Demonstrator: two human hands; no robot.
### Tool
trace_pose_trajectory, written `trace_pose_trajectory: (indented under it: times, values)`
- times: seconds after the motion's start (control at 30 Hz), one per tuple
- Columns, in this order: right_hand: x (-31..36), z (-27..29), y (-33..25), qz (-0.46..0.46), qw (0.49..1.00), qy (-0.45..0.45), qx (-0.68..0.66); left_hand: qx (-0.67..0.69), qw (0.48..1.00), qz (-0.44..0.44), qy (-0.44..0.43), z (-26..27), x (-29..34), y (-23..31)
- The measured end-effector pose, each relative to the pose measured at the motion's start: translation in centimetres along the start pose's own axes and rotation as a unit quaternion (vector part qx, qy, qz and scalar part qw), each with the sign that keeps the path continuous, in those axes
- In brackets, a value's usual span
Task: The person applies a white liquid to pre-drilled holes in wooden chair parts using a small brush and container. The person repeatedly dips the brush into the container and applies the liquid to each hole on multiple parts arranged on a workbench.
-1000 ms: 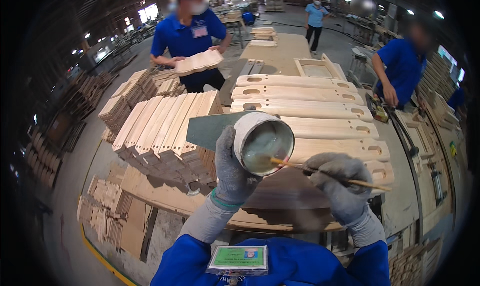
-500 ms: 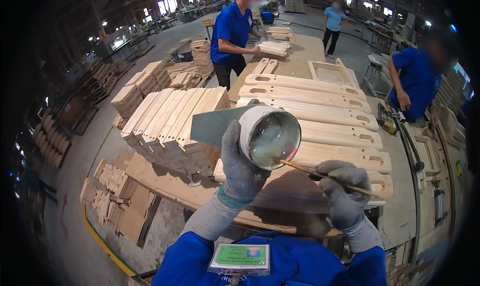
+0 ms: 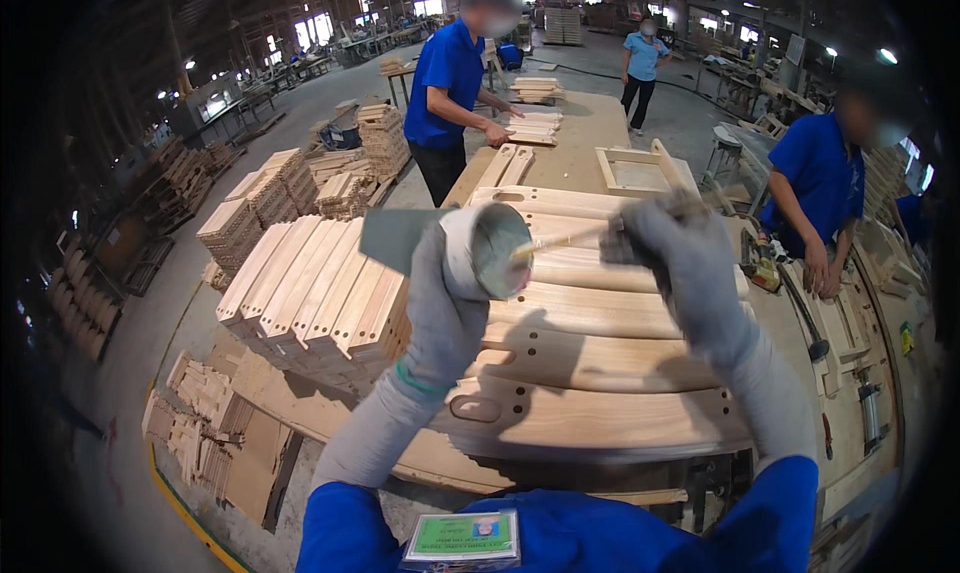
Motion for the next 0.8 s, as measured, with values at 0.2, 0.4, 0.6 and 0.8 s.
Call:
trace_pose_trajectory:
  times: [0.2,0.4,0.6,0.8]
  values:
    - [-16.0,3.8,1.7,0.049,0.987,-0.031,0.147,0.104,0.979,0.177,-0.003,2.4,-9.0,-5.4]
    - [-25.5,6.9,9.8,0.009,0.916,-0.037,0.399,0.130,0.952,0.256,0.108,4.5,-16.5,-11.9]
    - [-28.6,7.6,14.1,0.007,0.881,-0.058,0.470,0.071,0.951,0.272,0.126,5.3,-18.8,-17.0]
    - [-29.0,7.5,15.1,0.003,0.873,-0.086,0.481,0.077,0.956,0.274,0.074,6.6,-18.8,-18.9]
Point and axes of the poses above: each hand's wrist, its own x-axis away from the middle knuckle, its own z-axis out of the back of the hand, y = z × x, the point moved 3 cm from there along -x, towards the middle knuckle, and after that the axes turned 13 degrees about -x, right-handed, at the moved point
